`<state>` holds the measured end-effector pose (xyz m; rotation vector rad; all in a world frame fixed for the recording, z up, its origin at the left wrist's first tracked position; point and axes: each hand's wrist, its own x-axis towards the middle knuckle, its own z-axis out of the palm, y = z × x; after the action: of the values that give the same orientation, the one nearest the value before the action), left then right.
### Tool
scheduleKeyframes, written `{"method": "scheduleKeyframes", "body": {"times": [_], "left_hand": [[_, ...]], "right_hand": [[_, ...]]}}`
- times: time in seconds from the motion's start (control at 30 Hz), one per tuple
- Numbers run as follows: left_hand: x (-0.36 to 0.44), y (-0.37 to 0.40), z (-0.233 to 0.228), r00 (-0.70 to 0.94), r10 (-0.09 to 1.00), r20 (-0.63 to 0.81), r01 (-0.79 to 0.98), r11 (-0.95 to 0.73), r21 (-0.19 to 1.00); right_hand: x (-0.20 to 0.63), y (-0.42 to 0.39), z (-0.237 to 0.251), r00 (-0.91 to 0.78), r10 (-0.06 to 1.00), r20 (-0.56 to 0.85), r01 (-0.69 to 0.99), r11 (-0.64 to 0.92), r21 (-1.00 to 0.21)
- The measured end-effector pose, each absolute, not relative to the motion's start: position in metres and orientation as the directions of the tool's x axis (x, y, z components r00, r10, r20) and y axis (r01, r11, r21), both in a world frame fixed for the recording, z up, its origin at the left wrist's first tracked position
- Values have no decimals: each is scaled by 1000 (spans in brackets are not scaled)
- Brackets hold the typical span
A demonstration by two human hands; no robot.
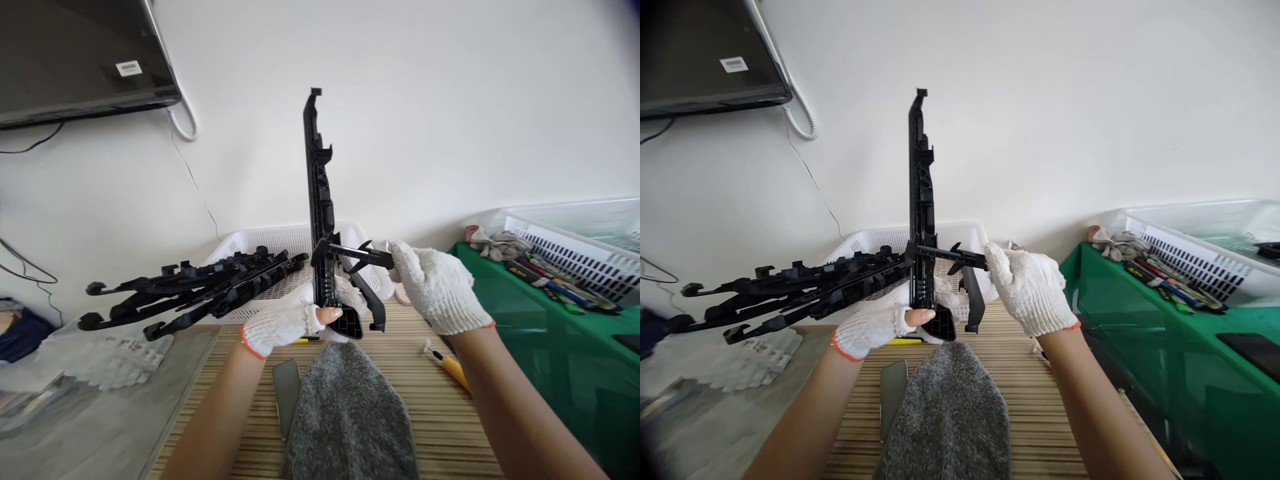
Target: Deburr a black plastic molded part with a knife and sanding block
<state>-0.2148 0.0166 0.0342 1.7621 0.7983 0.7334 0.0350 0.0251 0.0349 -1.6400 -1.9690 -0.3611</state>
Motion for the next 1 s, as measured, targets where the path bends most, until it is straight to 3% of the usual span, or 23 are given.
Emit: {"method": "scheduleKeyframes", "body": {"times": [0.17, 0.37, 0.53, 0.7, 0.87, 1.0], "left_hand": [[-210, 5, 47, 624, 770, 132, 159, -290, 944], [-209, -2, 58, 598, 786, 158, 172, -319, 932], [-209, 0, 54, 604, 782, 153, 137, -291, 947], [-207, 2, 52, 636, 771, -1, 211, -172, 962], [-203, 1, 54, 618, 785, 44, 160, -181, 970], [-206, 4, 46, 583, 812, -3, 198, -138, 971]], "right_hand": [[37, 25, 34, -162, 775, 611, 950, 290, -115], [34, 20, 36, -202, 697, 688, 966, 255, 26], [26, 14, 42, -128, 692, 710, 971, 233, -51], [19, 11, 45, 53, 670, 741, 970, 142, -198], [17, 9, 42, 127, 616, 777, 967, 96, -235], [16, 8, 41, 115, 614, 781, 968, 107, -227]]}}
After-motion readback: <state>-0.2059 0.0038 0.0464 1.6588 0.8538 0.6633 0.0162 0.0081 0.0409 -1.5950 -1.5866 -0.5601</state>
